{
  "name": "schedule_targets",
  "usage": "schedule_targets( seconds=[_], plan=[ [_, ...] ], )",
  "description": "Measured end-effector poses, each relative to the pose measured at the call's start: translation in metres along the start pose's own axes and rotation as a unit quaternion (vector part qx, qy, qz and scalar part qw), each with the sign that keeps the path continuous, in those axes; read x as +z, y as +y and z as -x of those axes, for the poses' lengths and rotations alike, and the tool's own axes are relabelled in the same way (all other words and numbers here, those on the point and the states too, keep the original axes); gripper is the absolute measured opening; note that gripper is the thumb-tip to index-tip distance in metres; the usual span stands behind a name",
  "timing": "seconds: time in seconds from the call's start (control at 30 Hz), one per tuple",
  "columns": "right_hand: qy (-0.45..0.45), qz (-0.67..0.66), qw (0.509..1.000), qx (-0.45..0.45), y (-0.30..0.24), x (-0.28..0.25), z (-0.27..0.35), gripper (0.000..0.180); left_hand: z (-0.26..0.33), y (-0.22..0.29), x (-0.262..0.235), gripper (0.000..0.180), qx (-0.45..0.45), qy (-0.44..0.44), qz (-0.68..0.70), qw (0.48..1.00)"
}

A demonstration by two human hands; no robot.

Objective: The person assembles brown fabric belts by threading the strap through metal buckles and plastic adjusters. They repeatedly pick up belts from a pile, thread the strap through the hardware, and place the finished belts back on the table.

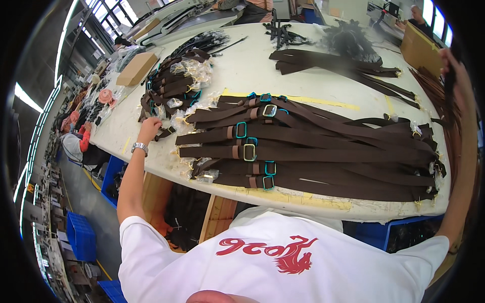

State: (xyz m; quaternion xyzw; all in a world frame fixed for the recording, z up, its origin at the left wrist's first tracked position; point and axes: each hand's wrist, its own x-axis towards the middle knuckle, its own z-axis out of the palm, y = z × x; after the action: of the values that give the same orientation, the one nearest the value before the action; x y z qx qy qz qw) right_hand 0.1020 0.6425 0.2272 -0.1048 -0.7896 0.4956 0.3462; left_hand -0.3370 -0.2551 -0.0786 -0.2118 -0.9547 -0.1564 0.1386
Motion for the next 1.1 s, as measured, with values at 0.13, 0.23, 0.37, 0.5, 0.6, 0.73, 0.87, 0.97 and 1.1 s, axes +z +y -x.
schedule_targets(
  seconds=[0.13,0.23,0.37,0.5,0.6,0.73,0.87,0.97,1.1],
  plan=[
    [-0.222,-0.153,0.937,0.223,0.041,0.148,0.072,0.037,0.021,0.005,0.002,0.017,0.055,-0.002,-0.033,0.998],
    [-0.338,-0.123,0.896,0.261,0.035,0.223,0.117,0.037,0.032,-0.002,-0.002,0.025,0.066,-0.007,-0.117,0.991],
    [-0.455,-0.134,0.836,0.276,0.027,0.265,0.152,0.036,0.018,-0.001,-0.018,0.023,0.05,0.084,-0.12,0.988],
    [-0.499,-0.14,0.806,0.286,0.008,0.281,0.163,0.037,-0.018,0.022,-0.09,0.013,-0.001,0.243,-0.01,0.97],
    [-0.515,-0.165,0.789,0.293,0.001,0.293,0.166,0.038,-0.032,0.051,-0.162,0.025,-0.074,0.316,-0.025,0.945],
    [-0.53,-0.198,0.774,0.284,-0.006,0.316,0.172,0.037,-0.023,0.101,-0.225,0.026,0.042,0.373,0.314,0.872],
    [-0.535,-0.228,0.77,0.263,-0.011,0.331,0.18,0.036,0.006,0.161,-0.252,0.021,0.066,0.251,0.515,0.817],
    [-0.524,-0.26,0.77,0.256,-0.015,0.338,0.184,0.034,0.045,0.237,-0.236,0.02,0.037,0.087,0.55,0.83],
    [-0.542,-0.287,0.746,0.26,-0.032,0.353,0.199,0.033,0.123,0.336,-0.197,0.019,-0.04,-0.098,0.498,0.861]
  ],
)
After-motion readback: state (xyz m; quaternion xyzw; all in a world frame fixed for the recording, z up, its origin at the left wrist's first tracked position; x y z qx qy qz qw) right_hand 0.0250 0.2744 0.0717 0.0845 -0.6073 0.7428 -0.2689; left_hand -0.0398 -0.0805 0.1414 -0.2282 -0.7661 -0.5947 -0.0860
